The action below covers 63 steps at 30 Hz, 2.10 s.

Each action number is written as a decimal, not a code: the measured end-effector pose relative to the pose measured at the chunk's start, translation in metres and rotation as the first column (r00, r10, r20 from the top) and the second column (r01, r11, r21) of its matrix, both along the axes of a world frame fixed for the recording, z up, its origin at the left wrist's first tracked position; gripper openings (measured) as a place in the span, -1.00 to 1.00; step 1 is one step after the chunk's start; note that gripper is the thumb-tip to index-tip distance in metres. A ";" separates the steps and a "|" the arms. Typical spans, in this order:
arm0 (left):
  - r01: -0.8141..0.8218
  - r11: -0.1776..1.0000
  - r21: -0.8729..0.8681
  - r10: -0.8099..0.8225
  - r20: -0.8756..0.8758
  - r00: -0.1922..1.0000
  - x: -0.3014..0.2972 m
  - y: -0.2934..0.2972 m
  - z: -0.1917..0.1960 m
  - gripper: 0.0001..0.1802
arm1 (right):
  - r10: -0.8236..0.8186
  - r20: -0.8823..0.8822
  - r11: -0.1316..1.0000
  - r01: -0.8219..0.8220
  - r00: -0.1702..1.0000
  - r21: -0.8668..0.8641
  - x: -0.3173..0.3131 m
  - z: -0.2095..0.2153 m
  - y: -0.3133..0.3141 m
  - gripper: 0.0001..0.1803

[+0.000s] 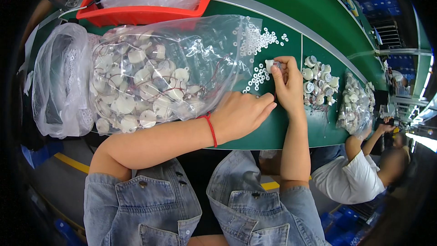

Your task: The person assembles small white electronic components by hand at a factory workstation. They repeatedly pick up a component, insert a small white washer into it, and place the finished unit into a clear plastic bag. The process is repetitive and involves handling multiple identical items.

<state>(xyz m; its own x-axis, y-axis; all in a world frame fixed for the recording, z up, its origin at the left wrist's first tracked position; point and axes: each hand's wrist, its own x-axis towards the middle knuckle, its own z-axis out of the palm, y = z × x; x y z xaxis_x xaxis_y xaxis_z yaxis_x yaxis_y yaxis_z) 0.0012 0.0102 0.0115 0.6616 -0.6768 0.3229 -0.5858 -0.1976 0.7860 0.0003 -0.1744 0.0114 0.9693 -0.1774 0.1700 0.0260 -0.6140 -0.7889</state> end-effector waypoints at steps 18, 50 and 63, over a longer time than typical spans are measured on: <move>0.014 0.998 0.056 -0.014 0.006 1.000 0.000 0.000 -0.003 -0.69 | 0.033 0.014 0.999 -0.033 0.999 0.018 0.002 -0.001 0.002 -0.77; 0.032 0.999 0.044 -0.030 -0.034 0.999 -0.001 0.001 -0.002 -0.73 | 0.251 -0.350 0.838 -0.384 0.902 -0.387 0.025 0.048 0.009 -0.79; 0.091 0.991 0.100 -0.084 -0.066 0.994 0.000 0.003 0.005 -0.71 | -0.023 -0.089 0.996 0.030 0.996 0.080 -0.002 0.022 -0.015 -0.86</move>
